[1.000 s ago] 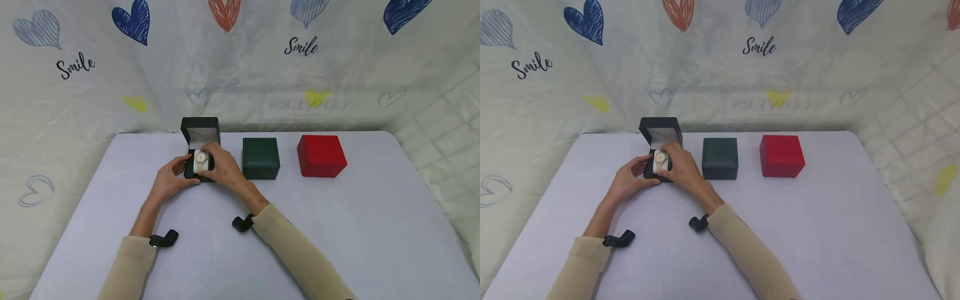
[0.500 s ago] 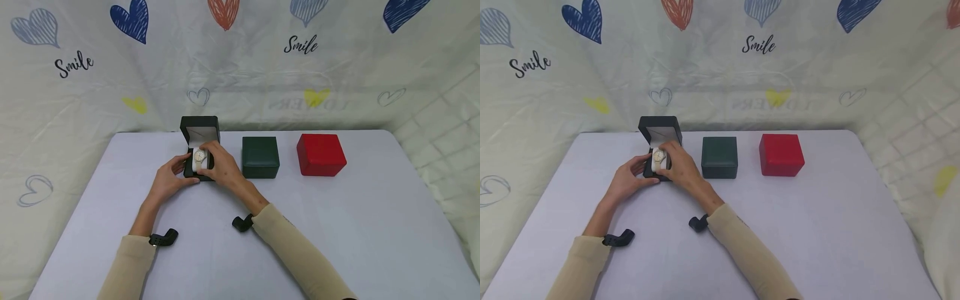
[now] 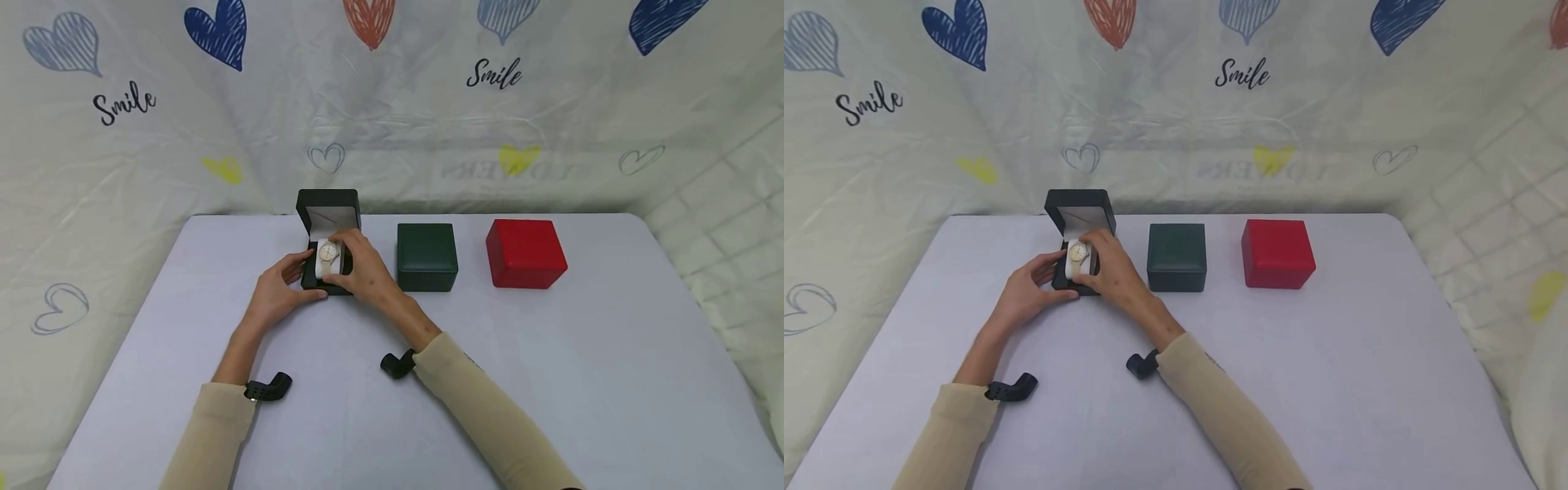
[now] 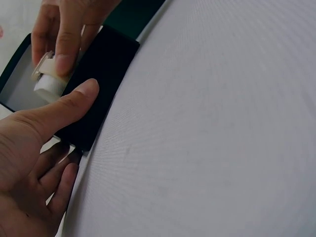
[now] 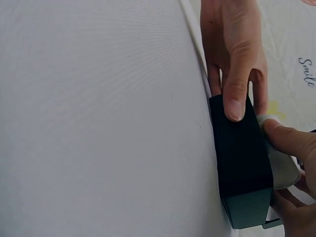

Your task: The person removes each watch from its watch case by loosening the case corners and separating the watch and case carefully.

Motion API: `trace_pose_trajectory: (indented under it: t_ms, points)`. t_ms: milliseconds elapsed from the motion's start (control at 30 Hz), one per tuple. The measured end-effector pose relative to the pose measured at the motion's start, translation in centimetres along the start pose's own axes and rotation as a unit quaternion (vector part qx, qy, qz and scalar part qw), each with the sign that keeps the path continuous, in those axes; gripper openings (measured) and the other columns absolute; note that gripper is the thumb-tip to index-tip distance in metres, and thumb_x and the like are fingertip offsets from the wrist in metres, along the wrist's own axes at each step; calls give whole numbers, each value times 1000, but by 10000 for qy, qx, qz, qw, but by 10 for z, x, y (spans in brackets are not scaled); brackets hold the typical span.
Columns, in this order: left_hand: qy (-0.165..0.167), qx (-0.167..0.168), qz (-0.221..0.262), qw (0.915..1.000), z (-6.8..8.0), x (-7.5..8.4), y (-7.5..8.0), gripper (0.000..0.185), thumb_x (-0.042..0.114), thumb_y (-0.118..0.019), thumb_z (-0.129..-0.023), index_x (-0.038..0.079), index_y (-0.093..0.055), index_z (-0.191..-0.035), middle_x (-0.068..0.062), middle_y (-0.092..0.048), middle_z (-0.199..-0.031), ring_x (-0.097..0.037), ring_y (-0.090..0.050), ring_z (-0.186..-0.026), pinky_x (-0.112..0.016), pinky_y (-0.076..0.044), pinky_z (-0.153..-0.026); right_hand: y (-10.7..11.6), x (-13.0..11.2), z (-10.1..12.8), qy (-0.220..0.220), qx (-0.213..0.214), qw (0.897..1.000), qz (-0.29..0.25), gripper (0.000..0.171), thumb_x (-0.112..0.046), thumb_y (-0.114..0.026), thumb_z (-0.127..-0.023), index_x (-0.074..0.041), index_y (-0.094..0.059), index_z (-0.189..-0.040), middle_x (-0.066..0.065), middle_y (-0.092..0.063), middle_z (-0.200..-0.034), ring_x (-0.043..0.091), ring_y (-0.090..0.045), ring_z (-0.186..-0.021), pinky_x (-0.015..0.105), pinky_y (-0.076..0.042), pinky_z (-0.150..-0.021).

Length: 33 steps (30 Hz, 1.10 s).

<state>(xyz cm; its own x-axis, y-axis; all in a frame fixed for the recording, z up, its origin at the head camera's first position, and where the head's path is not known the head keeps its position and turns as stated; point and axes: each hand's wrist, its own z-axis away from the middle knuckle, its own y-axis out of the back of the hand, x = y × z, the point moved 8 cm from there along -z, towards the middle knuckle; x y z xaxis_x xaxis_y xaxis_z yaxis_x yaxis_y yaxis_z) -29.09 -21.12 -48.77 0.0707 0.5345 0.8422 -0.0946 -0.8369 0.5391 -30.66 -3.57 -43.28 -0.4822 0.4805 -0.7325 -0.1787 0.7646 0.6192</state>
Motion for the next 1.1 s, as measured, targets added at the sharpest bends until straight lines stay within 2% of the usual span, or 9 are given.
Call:
trace_pose_trajectory:
  t_ms: [333,567,933,1100]
  points:
    - [14,12,-28,10000,0,-1,0,90,28,-96,-76,24,-51,-154,-10,-52,-159,-31,-52,-146,-44,-45,-120,1,0,-1,-16,61,9999,-91,68,-18,-90,-83,-7,-56,-140,11,-55,-142,26,-57,-130,40,-49,-115]
    - [-41,-3,17,10000,0,1,0,89,26,-95,-76,23,-51,-154,-11,-52,-159,-31,-52,-146,-44,-45,-121,2,1,0,-60,134,9983,-572,68,-14,-89,-83,-3,-53,-140,15,-53,-139,28,-61,-126,37,-55,-109]
    - [63,-54,-95,9999,2,3,-1,92,26,-94,-78,25,-47,-157,-10,-49,-161,-33,-51,-147,-46,-44,-121,5,3,2,-93,243,9967,-766,68,-14,-89,-83,-4,-53,-139,14,-54,-139,27,-60,-127,35,-56,-108]
    - [144,-153,-129,9997,3,2,-2,93,27,-93,-79,28,-44,-158,-9,-43,-165,-35,-49,-148,-47,-44,-121,8,2,3,-100,272,9961,-839,69,-13,-90,-82,-3,-53,-139,15,-53,-140,27,-59,-128,32,-56,-108]
